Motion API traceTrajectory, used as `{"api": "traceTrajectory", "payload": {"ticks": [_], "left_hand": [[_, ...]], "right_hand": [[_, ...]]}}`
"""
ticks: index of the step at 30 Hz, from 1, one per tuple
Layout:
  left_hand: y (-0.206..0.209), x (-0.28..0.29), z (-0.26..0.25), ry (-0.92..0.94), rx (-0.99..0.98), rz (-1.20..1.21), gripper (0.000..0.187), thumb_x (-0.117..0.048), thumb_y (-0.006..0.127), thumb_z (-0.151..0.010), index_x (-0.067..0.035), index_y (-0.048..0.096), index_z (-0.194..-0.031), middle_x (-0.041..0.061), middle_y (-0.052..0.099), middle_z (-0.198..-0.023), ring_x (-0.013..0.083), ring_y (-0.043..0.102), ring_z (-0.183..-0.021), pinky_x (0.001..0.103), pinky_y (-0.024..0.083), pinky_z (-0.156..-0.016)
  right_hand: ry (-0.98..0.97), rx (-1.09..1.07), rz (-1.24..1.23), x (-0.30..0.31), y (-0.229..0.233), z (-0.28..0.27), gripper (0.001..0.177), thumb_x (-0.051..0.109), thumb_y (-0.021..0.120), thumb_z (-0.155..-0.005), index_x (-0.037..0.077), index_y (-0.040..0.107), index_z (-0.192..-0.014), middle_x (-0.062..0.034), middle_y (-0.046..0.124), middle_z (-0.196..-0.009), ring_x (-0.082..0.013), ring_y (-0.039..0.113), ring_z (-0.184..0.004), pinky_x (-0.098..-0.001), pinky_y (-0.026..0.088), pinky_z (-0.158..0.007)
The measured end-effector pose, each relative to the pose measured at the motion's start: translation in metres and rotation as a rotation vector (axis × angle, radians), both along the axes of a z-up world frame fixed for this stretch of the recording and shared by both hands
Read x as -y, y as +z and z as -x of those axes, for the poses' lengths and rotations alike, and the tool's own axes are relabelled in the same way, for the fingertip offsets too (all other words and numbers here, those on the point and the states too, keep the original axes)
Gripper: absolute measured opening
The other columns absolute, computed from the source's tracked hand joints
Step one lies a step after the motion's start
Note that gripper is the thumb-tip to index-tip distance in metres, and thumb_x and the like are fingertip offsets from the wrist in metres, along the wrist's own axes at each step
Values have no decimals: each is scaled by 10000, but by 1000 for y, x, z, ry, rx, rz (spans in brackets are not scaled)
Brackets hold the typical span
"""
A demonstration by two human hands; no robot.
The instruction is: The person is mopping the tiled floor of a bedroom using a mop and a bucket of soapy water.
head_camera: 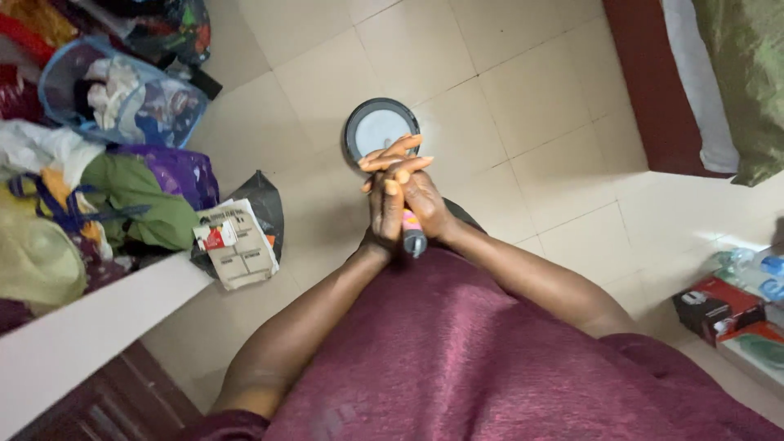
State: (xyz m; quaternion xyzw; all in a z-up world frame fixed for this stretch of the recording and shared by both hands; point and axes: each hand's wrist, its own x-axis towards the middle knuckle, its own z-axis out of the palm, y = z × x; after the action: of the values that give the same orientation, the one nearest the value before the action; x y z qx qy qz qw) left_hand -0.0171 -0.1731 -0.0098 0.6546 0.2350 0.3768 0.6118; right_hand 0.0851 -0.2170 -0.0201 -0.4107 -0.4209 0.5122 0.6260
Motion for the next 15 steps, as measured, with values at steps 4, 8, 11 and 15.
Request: {"api": "traceTrajectory", "payload": {"ticks": [4, 8, 11, 15], "left_hand": [[-5, 12, 21, 75, 34, -54, 536, -388, 273, -1140, -52, 656, -1305, 233, 557, -1498, 359, 468, -1475, 526, 274, -1304], [7, 17, 45, 57, 51, 23, 529, -331, 283, -1127, -7, 663, -1304, 241, 541, -1498, 382, 421, -1504, 536, 281, -1295], [1, 18, 61, 103, 95, 24, 536, -349, 285, -1133, -12, 666, -1305, 211, 557, -1488, 359, 455, -1494, 505, 321, -1292], [4, 18, 79, 163, 93, 27, 559, -365, 262, -1134, -17, 664, -1309, 212, 552, -1489, 338, 474, -1472, 475, 348, -1263]], "right_hand": [[30, 36, 31, 11, -2, 20, 557, 436, 348, -1140, -9, 569, -1392, -176, 568, -1383, -279, 652, -1124, -400, 532, -1012], [56, 61, 85, 18, 1, 44, 540, 414, 348, -1146, -17, 558, -1394, -178, 599, -1351, -291, 669, -1119, -397, 542, -998], [105, 75, 37, 9, -3, 54, 524, 402, 362, -1145, -20, 553, -1390, -167, 568, -1386, -301, 669, -1124, -407, 542, -1000], [190, 43, 13, 4, -5, 68, 526, 408, 363, -1150, -19, 548, -1397, -157, 559, -1389, -302, 659, -1126, -415, 540, -1000]]}}
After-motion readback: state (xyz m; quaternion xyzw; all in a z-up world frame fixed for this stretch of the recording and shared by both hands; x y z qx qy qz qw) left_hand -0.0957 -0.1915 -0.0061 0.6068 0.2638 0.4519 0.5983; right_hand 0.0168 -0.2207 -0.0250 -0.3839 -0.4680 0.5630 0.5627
